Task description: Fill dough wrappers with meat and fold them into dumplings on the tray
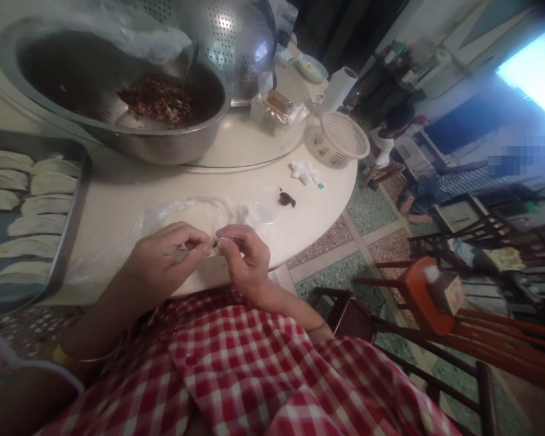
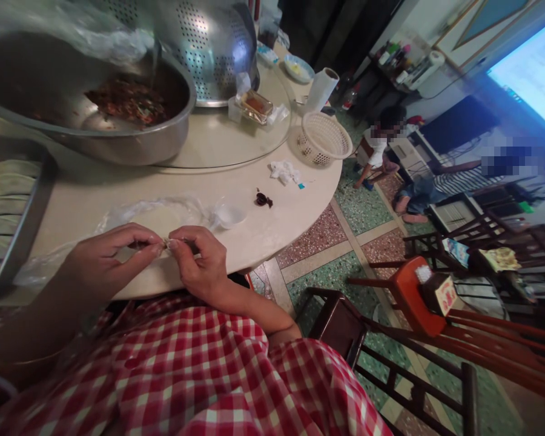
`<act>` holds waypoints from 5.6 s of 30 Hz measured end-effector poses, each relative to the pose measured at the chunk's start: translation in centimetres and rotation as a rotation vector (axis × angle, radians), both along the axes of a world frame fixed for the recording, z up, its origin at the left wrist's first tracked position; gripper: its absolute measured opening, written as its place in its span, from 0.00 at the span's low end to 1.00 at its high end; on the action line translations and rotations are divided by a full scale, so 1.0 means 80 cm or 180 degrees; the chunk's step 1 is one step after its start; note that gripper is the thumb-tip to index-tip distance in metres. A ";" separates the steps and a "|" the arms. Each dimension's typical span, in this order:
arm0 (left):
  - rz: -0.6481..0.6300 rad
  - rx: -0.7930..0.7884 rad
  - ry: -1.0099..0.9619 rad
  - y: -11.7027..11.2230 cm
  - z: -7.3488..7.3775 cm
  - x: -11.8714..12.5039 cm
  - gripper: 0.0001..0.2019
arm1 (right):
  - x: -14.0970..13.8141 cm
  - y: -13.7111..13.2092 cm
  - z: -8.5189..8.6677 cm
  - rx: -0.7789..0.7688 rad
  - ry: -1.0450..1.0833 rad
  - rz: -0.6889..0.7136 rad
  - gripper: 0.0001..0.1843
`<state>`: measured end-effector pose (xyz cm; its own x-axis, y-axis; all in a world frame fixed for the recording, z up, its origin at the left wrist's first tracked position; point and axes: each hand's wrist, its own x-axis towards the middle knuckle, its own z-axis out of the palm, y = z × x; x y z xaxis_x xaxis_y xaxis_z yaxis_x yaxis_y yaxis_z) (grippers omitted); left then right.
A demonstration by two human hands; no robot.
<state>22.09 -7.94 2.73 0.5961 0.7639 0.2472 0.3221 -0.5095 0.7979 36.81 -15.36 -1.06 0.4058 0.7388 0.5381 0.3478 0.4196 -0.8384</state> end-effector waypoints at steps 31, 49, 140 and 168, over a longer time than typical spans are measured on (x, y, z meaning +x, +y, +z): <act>0.0554 0.1200 -0.0344 -0.013 -0.018 -0.001 0.02 | -0.006 0.005 0.004 -0.0338 0.0498 0.0384 0.14; 0.0327 0.1604 -0.0244 -0.009 -0.013 -0.006 0.03 | 0.004 0.004 0.022 -0.0415 0.0717 0.0834 0.18; 0.0658 -0.1343 -0.2143 -0.022 -0.009 0.010 0.02 | 0.042 -0.013 0.058 0.0169 -0.1132 0.0479 0.07; 0.0201 -0.0676 -0.1591 -0.024 -0.022 0.017 0.08 | 0.040 -0.009 0.064 -0.0532 -0.0778 0.0928 0.11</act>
